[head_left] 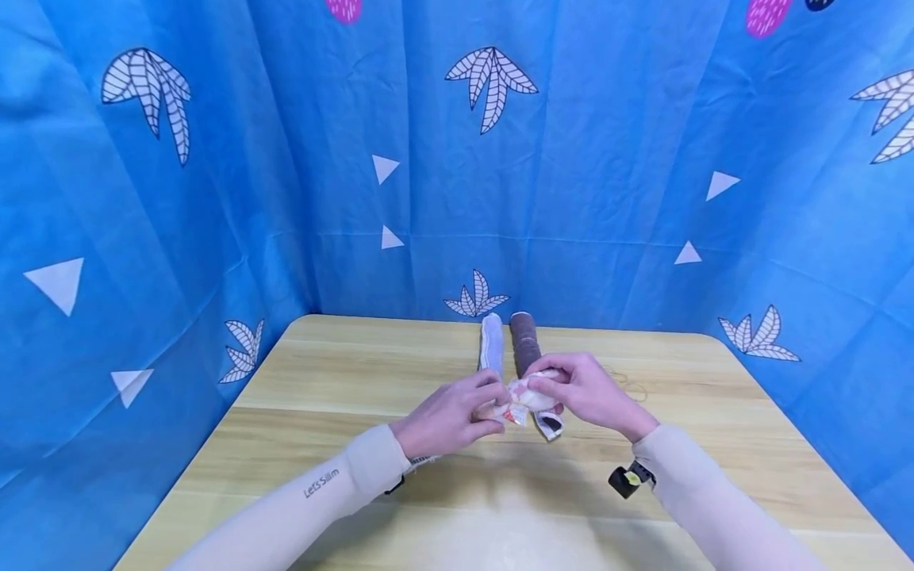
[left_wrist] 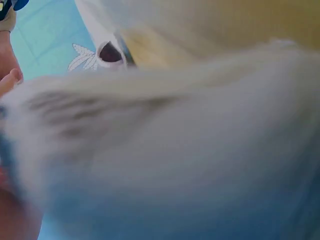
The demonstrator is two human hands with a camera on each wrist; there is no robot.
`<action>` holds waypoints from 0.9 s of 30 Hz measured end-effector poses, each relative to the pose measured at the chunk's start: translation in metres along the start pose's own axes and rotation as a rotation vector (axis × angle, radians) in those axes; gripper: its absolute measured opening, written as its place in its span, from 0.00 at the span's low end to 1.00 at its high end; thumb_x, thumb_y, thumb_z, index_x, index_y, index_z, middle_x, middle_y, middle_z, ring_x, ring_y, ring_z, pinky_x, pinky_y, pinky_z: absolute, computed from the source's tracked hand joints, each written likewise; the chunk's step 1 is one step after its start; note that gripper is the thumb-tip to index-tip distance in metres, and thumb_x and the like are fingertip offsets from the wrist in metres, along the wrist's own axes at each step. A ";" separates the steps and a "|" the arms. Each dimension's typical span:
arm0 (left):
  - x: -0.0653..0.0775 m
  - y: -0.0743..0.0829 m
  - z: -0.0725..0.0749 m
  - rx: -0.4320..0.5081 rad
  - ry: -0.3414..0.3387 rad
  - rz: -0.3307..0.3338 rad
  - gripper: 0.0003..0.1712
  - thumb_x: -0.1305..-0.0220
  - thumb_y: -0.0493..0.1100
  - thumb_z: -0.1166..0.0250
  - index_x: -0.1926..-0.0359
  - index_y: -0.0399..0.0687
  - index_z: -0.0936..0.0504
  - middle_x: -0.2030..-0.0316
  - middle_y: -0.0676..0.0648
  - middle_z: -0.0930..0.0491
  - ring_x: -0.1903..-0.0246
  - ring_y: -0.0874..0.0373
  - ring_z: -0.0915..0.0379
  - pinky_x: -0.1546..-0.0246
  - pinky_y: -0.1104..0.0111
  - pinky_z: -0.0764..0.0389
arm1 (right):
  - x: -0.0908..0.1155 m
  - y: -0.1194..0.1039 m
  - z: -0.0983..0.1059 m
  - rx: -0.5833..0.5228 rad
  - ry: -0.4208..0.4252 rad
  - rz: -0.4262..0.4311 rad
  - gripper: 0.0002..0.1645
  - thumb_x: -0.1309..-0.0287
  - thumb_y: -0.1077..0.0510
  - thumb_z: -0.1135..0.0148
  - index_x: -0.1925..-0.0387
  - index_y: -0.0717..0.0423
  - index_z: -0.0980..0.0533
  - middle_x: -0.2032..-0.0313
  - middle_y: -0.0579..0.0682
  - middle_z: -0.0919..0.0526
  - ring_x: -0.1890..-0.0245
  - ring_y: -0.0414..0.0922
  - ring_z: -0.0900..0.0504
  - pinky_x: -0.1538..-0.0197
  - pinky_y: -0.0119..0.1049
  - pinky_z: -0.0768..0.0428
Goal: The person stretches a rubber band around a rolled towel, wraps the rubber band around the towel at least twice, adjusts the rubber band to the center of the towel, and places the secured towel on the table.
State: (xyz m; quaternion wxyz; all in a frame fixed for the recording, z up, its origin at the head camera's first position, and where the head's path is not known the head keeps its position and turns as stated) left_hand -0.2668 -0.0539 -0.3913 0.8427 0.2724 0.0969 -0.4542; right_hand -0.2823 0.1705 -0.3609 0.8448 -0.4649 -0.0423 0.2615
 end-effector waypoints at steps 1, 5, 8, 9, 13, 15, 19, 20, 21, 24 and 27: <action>0.000 0.002 0.001 -0.046 0.025 -0.039 0.12 0.34 0.51 0.31 0.54 0.60 0.22 0.54 0.58 0.28 0.68 0.67 0.30 0.68 0.80 0.27 | 0.000 0.001 0.002 -0.004 0.021 -0.003 0.12 0.33 0.52 0.36 0.56 0.56 0.17 0.70 0.52 0.13 0.78 0.49 0.17 0.75 0.38 0.18; 0.002 0.005 0.005 -0.194 0.102 -0.171 0.10 0.34 0.52 0.31 0.60 0.55 0.21 0.51 0.56 0.23 0.68 0.68 0.28 0.68 0.82 0.27 | 0.000 0.004 0.007 -0.042 0.066 -0.047 0.11 0.33 0.56 0.36 0.56 0.58 0.17 0.72 0.53 0.14 0.81 0.44 0.22 0.78 0.34 0.22; 0.003 0.003 0.004 -0.230 0.127 -0.168 0.11 0.35 0.51 0.30 0.61 0.53 0.22 0.54 0.56 0.22 0.70 0.69 0.28 0.69 0.81 0.27 | -0.001 0.006 0.005 -0.086 0.064 -0.089 0.14 0.33 0.54 0.36 0.54 0.60 0.17 0.71 0.54 0.14 0.80 0.43 0.21 0.77 0.35 0.21; 0.004 0.001 0.003 -0.211 0.126 -0.140 0.12 0.35 0.51 0.30 0.59 0.53 0.23 0.55 0.56 0.21 0.71 0.69 0.28 0.70 0.81 0.26 | -0.001 0.006 0.004 -0.097 0.063 -0.101 0.15 0.33 0.53 0.35 0.53 0.59 0.17 0.70 0.54 0.14 0.80 0.44 0.20 0.76 0.35 0.20; 0.004 -0.005 0.001 -0.033 0.100 0.044 0.15 0.34 0.47 0.31 0.50 0.58 0.25 0.58 0.56 0.20 0.74 0.66 0.30 0.75 0.76 0.27 | -0.002 0.007 0.000 -0.155 0.047 -0.103 0.19 0.33 0.51 0.36 0.48 0.59 0.19 0.66 0.56 0.13 0.78 0.46 0.19 0.76 0.35 0.19; 0.004 -0.007 0.001 0.065 0.080 0.126 0.17 0.34 0.46 0.32 0.46 0.62 0.26 0.57 0.56 0.20 0.74 0.64 0.29 0.76 0.74 0.27 | -0.001 0.008 0.000 -0.158 0.035 -0.076 0.20 0.32 0.52 0.37 0.45 0.59 0.20 0.63 0.57 0.12 0.78 0.46 0.18 0.75 0.35 0.19; 0.002 -0.008 0.001 0.176 0.026 0.190 0.20 0.34 0.44 0.34 0.44 0.67 0.27 0.56 0.56 0.21 0.69 0.61 0.27 0.73 0.71 0.24 | 0.003 0.011 0.001 -0.159 0.009 -0.015 0.22 0.31 0.55 0.38 0.40 0.60 0.22 0.60 0.56 0.12 0.75 0.45 0.16 0.71 0.38 0.16; 0.001 -0.008 0.001 0.184 0.018 0.190 0.21 0.34 0.44 0.35 0.44 0.68 0.28 0.56 0.56 0.22 0.67 0.60 0.27 0.71 0.70 0.24 | 0.004 0.012 0.001 -0.161 0.006 -0.003 0.21 0.32 0.56 0.38 0.41 0.60 0.22 0.60 0.56 0.12 0.73 0.45 0.15 0.69 0.39 0.15; 0.001 -0.007 0.001 0.184 0.013 0.184 0.22 0.34 0.44 0.35 0.43 0.69 0.28 0.55 0.56 0.22 0.65 0.60 0.27 0.69 0.69 0.23 | 0.004 0.012 0.001 -0.168 0.002 0.004 0.21 0.32 0.56 0.37 0.41 0.60 0.22 0.59 0.56 0.12 0.72 0.45 0.14 0.67 0.40 0.14; 0.001 -0.006 -0.001 0.108 0.025 0.147 0.24 0.36 0.44 0.35 0.41 0.70 0.28 0.49 0.57 0.23 0.61 0.61 0.27 0.62 0.69 0.23 | 0.005 0.012 -0.001 -0.183 -0.001 0.006 0.20 0.33 0.57 0.36 0.42 0.58 0.21 0.59 0.56 0.11 0.67 0.47 0.12 0.62 0.45 0.13; 0.000 -0.003 -0.006 -0.026 0.063 0.094 0.26 0.36 0.48 0.33 0.38 0.68 0.27 0.45 0.57 0.24 0.61 0.63 0.26 0.60 0.71 0.22 | 0.004 0.010 -0.004 -0.158 0.032 -0.004 0.17 0.32 0.55 0.37 0.46 0.56 0.20 0.60 0.55 0.11 0.66 0.47 0.12 0.62 0.47 0.13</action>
Point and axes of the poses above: each hand's wrist, its own x-axis away from the middle knuckle, its own z-axis out of the back of the hand, y = z × x, the point moved 3 cm from there along -x, towards the middle knuckle
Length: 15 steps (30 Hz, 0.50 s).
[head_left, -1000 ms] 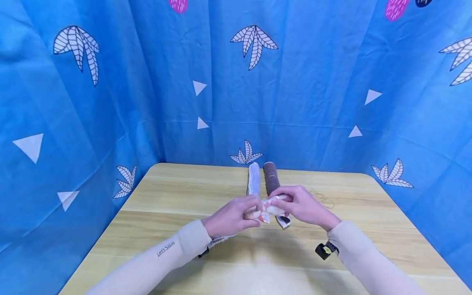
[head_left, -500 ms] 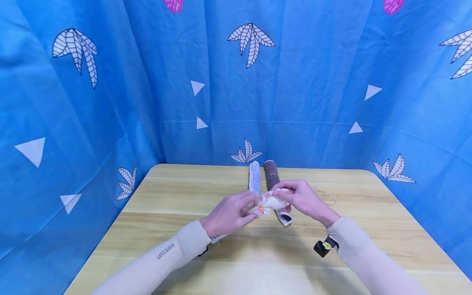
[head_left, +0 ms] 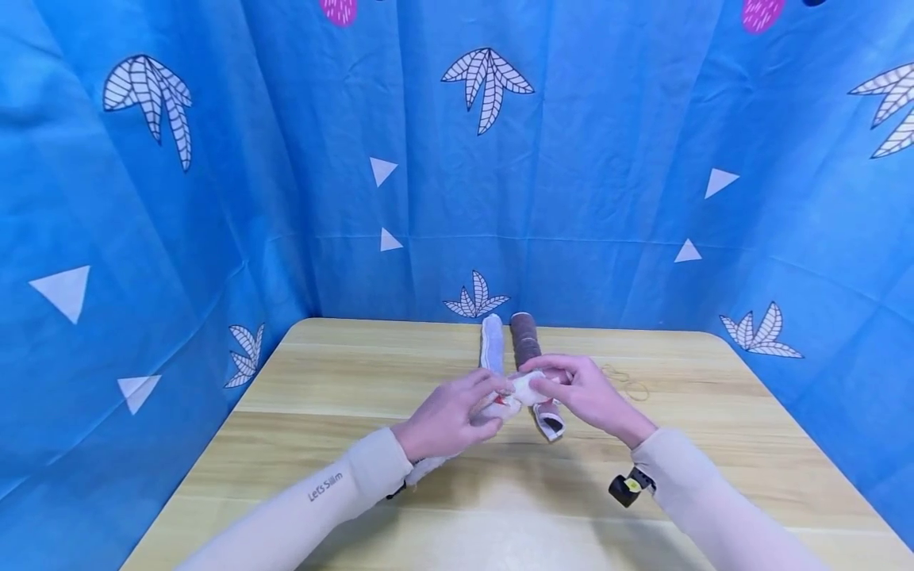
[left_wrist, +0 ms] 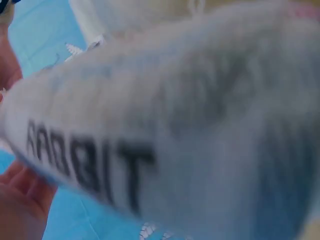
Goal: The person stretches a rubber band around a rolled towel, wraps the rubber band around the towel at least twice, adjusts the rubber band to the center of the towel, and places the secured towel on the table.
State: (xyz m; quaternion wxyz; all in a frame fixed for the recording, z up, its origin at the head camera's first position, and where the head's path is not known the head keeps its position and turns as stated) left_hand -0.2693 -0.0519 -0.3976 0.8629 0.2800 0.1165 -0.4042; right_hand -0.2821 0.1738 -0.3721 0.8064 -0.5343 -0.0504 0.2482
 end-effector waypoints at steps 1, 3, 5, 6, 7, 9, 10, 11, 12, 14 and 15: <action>0.000 0.001 -0.002 -0.050 0.020 -0.018 0.26 0.36 0.49 0.32 0.38 0.67 0.27 0.45 0.56 0.24 0.62 0.64 0.25 0.61 0.73 0.21 | 0.000 -0.001 -0.001 0.012 0.016 -0.005 0.16 0.32 0.55 0.37 0.47 0.56 0.19 0.61 0.55 0.11 0.67 0.47 0.12 0.63 0.47 0.13; -0.001 0.005 -0.005 -0.132 0.056 -0.050 0.26 0.36 0.49 0.30 0.38 0.64 0.25 0.47 0.54 0.23 0.65 0.64 0.23 0.66 0.75 0.21 | -0.001 -0.002 -0.003 0.032 0.052 -0.020 0.14 0.33 0.56 0.37 0.49 0.56 0.18 0.63 0.55 0.11 0.68 0.49 0.13 0.64 0.46 0.13; -0.002 0.007 -0.007 -0.194 0.087 -0.076 0.23 0.36 0.47 0.31 0.40 0.60 0.23 0.49 0.52 0.22 0.67 0.63 0.22 0.70 0.77 0.22 | -0.002 -0.002 -0.004 0.048 0.084 -0.029 0.12 0.33 0.57 0.36 0.52 0.57 0.17 0.65 0.55 0.11 0.69 0.49 0.13 0.65 0.46 0.13; -0.002 0.008 -0.007 -0.226 0.098 -0.088 0.22 0.35 0.45 0.31 0.42 0.58 0.23 0.50 0.52 0.21 0.69 0.64 0.23 0.71 0.77 0.23 | -0.002 -0.002 -0.004 0.049 0.097 -0.035 0.11 0.34 0.58 0.36 0.53 0.57 0.17 0.65 0.55 0.11 0.68 0.49 0.13 0.65 0.46 0.13; -0.003 0.009 -0.007 -0.248 0.103 -0.095 0.20 0.35 0.44 0.32 0.43 0.56 0.22 0.51 0.51 0.21 0.70 0.64 0.23 0.72 0.77 0.23 | -0.003 -0.001 -0.005 0.052 0.111 -0.041 0.10 0.34 0.59 0.36 0.54 0.57 0.16 0.64 0.55 0.12 0.68 0.49 0.13 0.65 0.46 0.13; -0.004 0.010 -0.007 -0.284 0.105 -0.101 0.18 0.35 0.43 0.33 0.44 0.54 0.21 0.53 0.51 0.21 0.72 0.64 0.25 0.73 0.76 0.23 | -0.004 -0.001 -0.006 0.061 0.137 -0.050 0.09 0.35 0.59 0.35 0.56 0.57 0.16 0.64 0.56 0.12 0.69 0.48 0.14 0.65 0.47 0.14; -0.005 0.010 -0.007 -0.293 0.102 -0.099 0.18 0.35 0.42 0.33 0.45 0.53 0.21 0.54 0.51 0.21 0.73 0.64 0.25 0.73 0.76 0.23 | -0.004 -0.001 -0.007 0.064 0.147 -0.054 0.09 0.36 0.60 0.35 0.56 0.57 0.16 0.64 0.56 0.12 0.69 0.48 0.14 0.66 0.47 0.14; -0.006 0.011 -0.007 -0.301 0.098 -0.094 0.17 0.36 0.42 0.33 0.46 0.52 0.21 0.55 0.51 0.21 0.74 0.65 0.27 0.74 0.77 0.25 | -0.004 -0.001 -0.007 0.063 0.152 -0.060 0.09 0.36 0.60 0.35 0.56 0.57 0.16 0.63 0.56 0.12 0.69 0.48 0.15 0.66 0.47 0.14; -0.006 0.012 -0.007 -0.308 0.093 -0.088 0.16 0.36 0.42 0.33 0.47 0.52 0.21 0.56 0.52 0.22 0.75 0.65 0.28 0.75 0.77 0.26 | -0.004 -0.001 -0.008 0.067 0.158 -0.066 0.08 0.37 0.60 0.35 0.57 0.57 0.16 0.62 0.56 0.12 0.69 0.48 0.15 0.66 0.47 0.14; -0.007 0.013 -0.007 -0.313 0.083 -0.080 0.14 0.36 0.42 0.33 0.50 0.54 0.21 0.57 0.52 0.23 0.76 0.65 0.29 0.77 0.79 0.29 | -0.005 -0.001 -0.008 0.076 0.164 -0.075 0.08 0.37 0.60 0.35 0.57 0.56 0.15 0.62 0.56 0.13 0.69 0.48 0.15 0.67 0.45 0.14; -0.007 0.013 -0.007 -0.316 0.078 -0.082 0.12 0.37 0.41 0.33 0.52 0.54 0.21 0.57 0.52 0.23 0.77 0.66 0.31 0.79 0.79 0.31 | -0.005 -0.002 -0.008 0.081 0.168 -0.075 0.08 0.37 0.60 0.35 0.57 0.56 0.15 0.61 0.56 0.13 0.69 0.48 0.15 0.67 0.44 0.14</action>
Point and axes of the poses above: each hand's wrist, its own x-axis away from the middle knuckle, its own z-axis out of the back of the hand, y = z × x, the point moved 3 cm from there along -x, towards the middle knuckle
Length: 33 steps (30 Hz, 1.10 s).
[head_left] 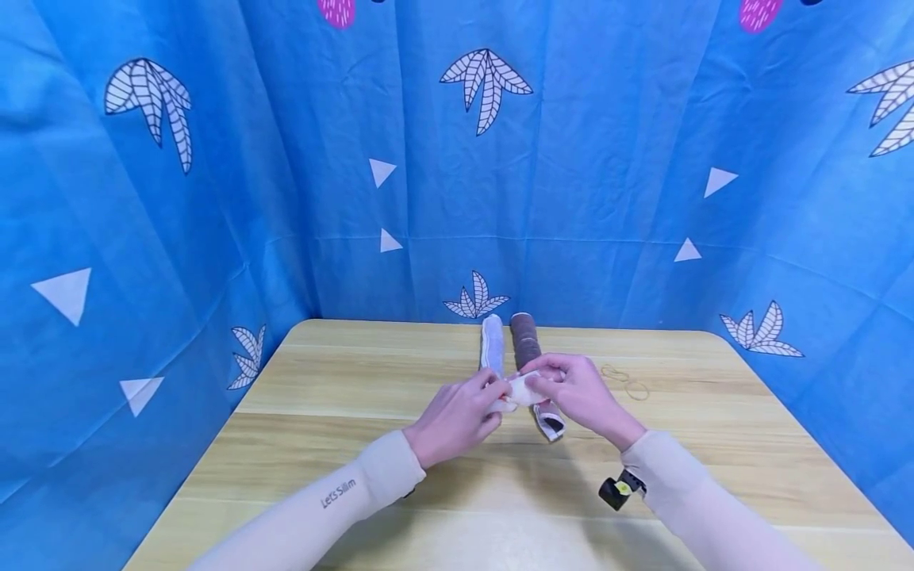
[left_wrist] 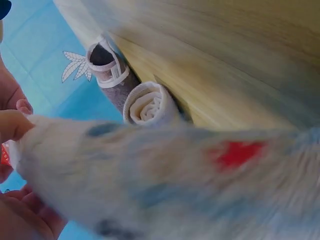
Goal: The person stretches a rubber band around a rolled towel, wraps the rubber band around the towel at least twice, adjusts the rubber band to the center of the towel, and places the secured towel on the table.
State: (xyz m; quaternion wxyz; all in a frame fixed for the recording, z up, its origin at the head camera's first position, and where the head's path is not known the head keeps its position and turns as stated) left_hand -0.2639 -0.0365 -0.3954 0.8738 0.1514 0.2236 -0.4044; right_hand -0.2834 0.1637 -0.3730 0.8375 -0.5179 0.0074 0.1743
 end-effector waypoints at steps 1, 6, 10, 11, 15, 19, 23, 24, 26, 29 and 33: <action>0.000 0.000 0.000 -0.004 -0.003 -0.005 0.11 0.37 0.41 0.32 0.54 0.55 0.21 0.57 0.52 0.24 0.77 0.66 0.31 0.80 0.80 0.33 | 0.000 0.000 0.000 0.004 0.002 0.000 0.08 0.37 0.60 0.35 0.57 0.56 0.15 0.61 0.56 0.13 0.69 0.48 0.15 0.68 0.44 0.14; 0.003 -0.001 0.000 -0.050 0.019 -0.080 0.06 0.34 0.44 0.32 0.60 0.56 0.22 0.55 0.51 0.23 0.72 0.64 0.27 0.76 0.78 0.27 | -0.001 -0.002 0.006 -0.008 0.014 -0.005 0.10 0.38 0.62 0.37 0.57 0.59 0.16 0.60 0.58 0.12 0.70 0.47 0.15 0.69 0.42 0.14; 0.008 -0.005 0.004 -0.043 0.087 -0.083 0.07 0.35 0.49 0.31 0.63 0.57 0.22 0.55 0.53 0.21 0.67 0.64 0.24 0.70 0.76 0.21 | 0.000 -0.003 0.011 -0.090 0.017 -0.053 0.12 0.39 0.63 0.37 0.55 0.64 0.17 0.59 0.61 0.14 0.71 0.47 0.16 0.68 0.42 0.14; 0.009 -0.006 0.005 -0.026 0.102 -0.071 0.09 0.36 0.49 0.30 0.63 0.56 0.23 0.56 0.54 0.21 0.67 0.65 0.24 0.70 0.76 0.21 | 0.001 -0.003 0.012 -0.111 0.022 -0.064 0.13 0.39 0.63 0.37 0.55 0.65 0.17 0.59 0.62 0.15 0.71 0.48 0.16 0.69 0.41 0.14; 0.009 -0.011 0.004 0.099 0.085 0.021 0.15 0.38 0.51 0.28 0.60 0.54 0.26 0.60 0.55 0.22 0.70 0.66 0.29 0.72 0.78 0.25 | 0.001 -0.003 0.013 -0.154 0.009 -0.095 0.16 0.37 0.60 0.37 0.52 0.67 0.18 0.60 0.61 0.15 0.71 0.49 0.16 0.67 0.41 0.14; 0.007 -0.014 -0.002 0.274 -0.012 0.144 0.14 0.36 0.50 0.30 0.59 0.57 0.29 0.60 0.56 0.23 0.67 0.63 0.28 0.67 0.76 0.24 | 0.004 -0.005 0.013 -0.062 -0.052 -0.050 0.17 0.34 0.54 0.36 0.48 0.58 0.18 0.57 0.57 0.14 0.65 0.49 0.16 0.64 0.39 0.15; 0.007 -0.019 -0.004 0.499 -0.088 0.274 0.12 0.33 0.47 0.32 0.58 0.63 0.29 0.60 0.56 0.23 0.63 0.60 0.26 0.64 0.71 0.24 | 0.009 -0.007 0.017 0.098 -0.065 0.107 0.19 0.34 0.50 0.34 0.43 0.44 0.19 0.49 0.50 0.16 0.58 0.47 0.18 0.59 0.36 0.20; 0.007 -0.020 -0.004 0.548 -0.103 0.293 0.12 0.33 0.47 0.32 0.57 0.64 0.28 0.60 0.56 0.23 0.63 0.60 0.26 0.64 0.70 0.24 | 0.011 -0.008 0.018 0.139 -0.067 0.158 0.21 0.36 0.50 0.33 0.42 0.42 0.20 0.46 0.49 0.17 0.55 0.46 0.19 0.57 0.37 0.20; 0.007 -0.022 -0.004 0.631 -0.136 0.316 0.12 0.33 0.47 0.32 0.56 0.65 0.28 0.59 0.55 0.22 0.62 0.60 0.26 0.63 0.69 0.24 | 0.013 -0.010 0.018 0.215 -0.090 0.245 0.25 0.38 0.50 0.30 0.40 0.40 0.21 0.42 0.46 0.20 0.49 0.45 0.21 0.53 0.40 0.21; 0.007 -0.023 -0.005 0.726 -0.190 0.313 0.11 0.33 0.47 0.33 0.56 0.65 0.28 0.58 0.54 0.21 0.60 0.59 0.24 0.60 0.68 0.22 | 0.016 -0.012 0.017 0.306 -0.154 0.339 0.25 0.42 0.51 0.28 0.41 0.40 0.20 0.39 0.43 0.22 0.45 0.45 0.22 0.49 0.41 0.20; 0.007 -0.024 -0.007 0.820 -0.243 0.315 0.10 0.32 0.46 0.34 0.57 0.62 0.28 0.56 0.53 0.22 0.57 0.59 0.24 0.54 0.67 0.22 | 0.017 -0.014 0.015 0.388 -0.210 0.366 0.20 0.43 0.52 0.26 0.47 0.38 0.17 0.45 0.42 0.19 0.51 0.43 0.20 0.55 0.36 0.19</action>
Point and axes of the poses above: each hand's wrist, its own x-axis away from the middle knuckle, its own z-axis out of the back of the hand, y = z × x, the point moved 3 cm from there along -x, towards the middle knuckle
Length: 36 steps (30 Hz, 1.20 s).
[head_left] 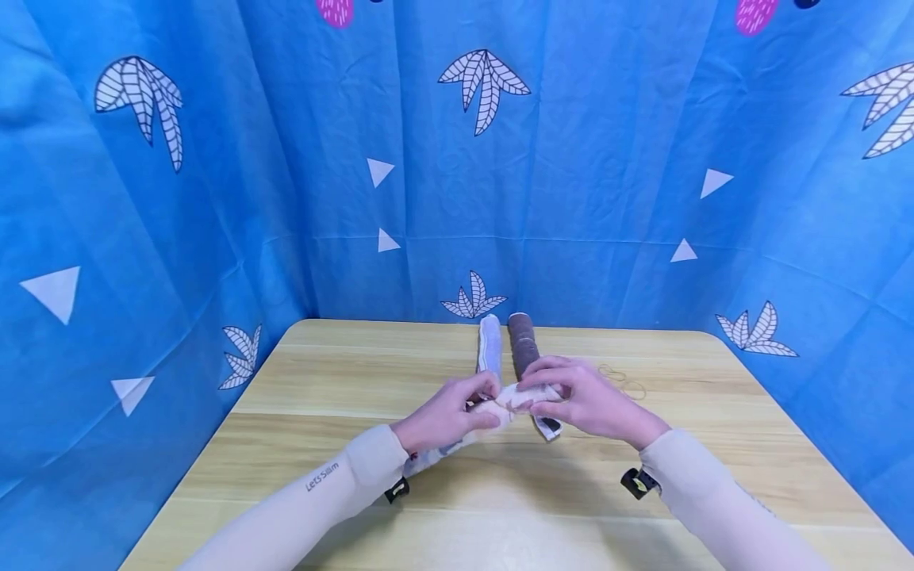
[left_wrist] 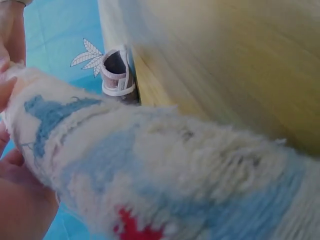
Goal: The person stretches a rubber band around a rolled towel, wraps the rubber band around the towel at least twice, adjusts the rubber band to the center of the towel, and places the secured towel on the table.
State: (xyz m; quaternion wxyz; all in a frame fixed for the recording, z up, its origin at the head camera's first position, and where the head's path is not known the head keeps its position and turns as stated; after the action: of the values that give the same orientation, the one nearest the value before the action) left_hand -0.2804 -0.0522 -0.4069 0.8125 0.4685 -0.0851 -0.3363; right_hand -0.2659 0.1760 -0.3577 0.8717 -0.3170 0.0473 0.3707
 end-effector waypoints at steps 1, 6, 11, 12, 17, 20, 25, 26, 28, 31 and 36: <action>0.000 -0.001 0.000 0.015 -0.006 0.007 0.10 0.32 0.46 0.33 0.57 0.61 0.28 0.56 0.53 0.22 0.56 0.59 0.24 0.53 0.67 0.22 | 0.000 0.000 0.000 0.020 -0.006 0.002 0.20 0.44 0.53 0.26 0.48 0.38 0.17 0.46 0.41 0.19 0.52 0.42 0.21 0.56 0.35 0.20; 0.000 0.000 0.001 0.034 -0.018 0.019 0.10 0.31 0.45 0.34 0.55 0.60 0.28 0.57 0.53 0.24 0.56 0.58 0.26 0.52 0.65 0.25 | 0.001 0.000 0.000 0.082 -0.004 0.016 0.17 0.44 0.54 0.26 0.51 0.41 0.17 0.52 0.38 0.17 0.56 0.38 0.20 0.55 0.35 0.19; 0.002 0.005 0.001 -0.134 0.013 -0.061 0.11 0.28 0.49 0.38 0.48 0.66 0.27 0.51 0.55 0.21 0.54 0.61 0.24 0.52 0.65 0.21 | 0.001 -0.002 0.004 0.084 0.072 0.019 0.14 0.42 0.60 0.28 0.54 0.45 0.17 0.59 0.39 0.15 0.65 0.36 0.21 0.63 0.32 0.19; 0.003 0.007 0.001 -0.202 0.029 -0.100 0.12 0.27 0.49 0.39 0.46 0.67 0.27 0.49 0.55 0.20 0.54 0.61 0.23 0.51 0.65 0.20 | 0.001 -0.002 0.005 0.085 0.087 0.014 0.14 0.42 0.60 0.28 0.55 0.45 0.16 0.59 0.39 0.14 0.66 0.36 0.21 0.65 0.31 0.20; 0.006 0.015 -0.001 -0.537 0.134 -0.307 0.19 0.27 0.46 0.39 0.38 0.66 0.26 0.43 0.55 0.19 0.58 0.64 0.21 0.55 0.69 0.18 | 0.000 -0.003 0.007 0.093 0.134 0.000 0.12 0.42 0.60 0.28 0.56 0.45 0.16 0.63 0.39 0.15 0.72 0.36 0.24 0.70 0.30 0.23; 0.008 0.017 -0.002 -0.626 0.178 -0.362 0.23 0.29 0.43 0.37 0.36 0.65 0.26 0.49 0.54 0.18 0.67 0.66 0.23 0.64 0.77 0.21 | -0.001 -0.004 0.007 0.080 0.147 -0.004 0.11 0.42 0.61 0.28 0.57 0.46 0.16 0.65 0.39 0.15 0.74 0.35 0.26 0.72 0.30 0.24; 0.009 0.020 -0.005 -0.707 0.199 -0.393 0.23 0.33 0.39 0.35 0.38 0.60 0.25 0.57 0.53 0.18 0.75 0.68 0.31 0.74 0.84 0.30 | -0.004 -0.003 0.004 0.059 0.161 0.005 0.11 0.43 0.64 0.29 0.58 0.50 0.15 0.65 0.42 0.14 0.74 0.35 0.26 0.72 0.30 0.24; 0.008 0.021 -0.006 -0.722 0.200 -0.399 0.23 0.34 0.38 0.35 0.40 0.58 0.24 0.58 0.53 0.19 0.75 0.68 0.31 0.75 0.84 0.31 | -0.004 -0.002 0.003 0.057 0.164 0.005 0.11 0.43 0.65 0.29 0.58 0.50 0.15 0.65 0.42 0.14 0.74 0.35 0.26 0.72 0.30 0.24; 0.007 0.024 -0.008 -0.748 0.195 -0.396 0.21 0.36 0.37 0.35 0.44 0.57 0.23 0.59 0.53 0.20 0.76 0.68 0.33 0.76 0.84 0.33 | -0.004 -0.001 0.002 0.056 0.171 0.007 0.12 0.43 0.66 0.29 0.59 0.51 0.15 0.64 0.44 0.13 0.74 0.35 0.25 0.72 0.30 0.23; 0.005 0.027 -0.011 -0.765 0.187 -0.375 0.17 0.38 0.37 0.34 0.49 0.55 0.22 0.60 0.51 0.21 0.77 0.67 0.33 0.78 0.84 0.34 | -0.004 0.000 0.000 0.045 0.177 0.007 0.12 0.44 0.68 0.30 0.59 0.52 0.15 0.64 0.45 0.13 0.75 0.34 0.24 0.73 0.30 0.23; 0.004 0.023 -0.014 -0.797 0.171 -0.339 0.10 0.35 0.42 0.34 0.54 0.55 0.21 0.61 0.51 0.24 0.77 0.66 0.33 0.79 0.83 0.34 | -0.006 0.002 0.000 0.022 0.158 -0.007 0.12 0.43 0.67 0.31 0.58 0.52 0.15 0.64 0.46 0.13 0.76 0.34 0.24 0.74 0.30 0.23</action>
State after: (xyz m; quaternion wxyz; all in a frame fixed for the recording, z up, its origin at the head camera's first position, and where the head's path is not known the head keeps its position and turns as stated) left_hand -0.2605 -0.0377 -0.3967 0.8672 0.1519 0.1968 -0.4315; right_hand -0.2710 0.1733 -0.3568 0.8699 -0.3361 0.1189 0.3407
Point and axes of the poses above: each hand's wrist, its own x-axis away from the middle knuckle, its own z-axis out of the back of the hand, y = z × x, the point moved 3 cm from there along -x, towards the middle knuckle
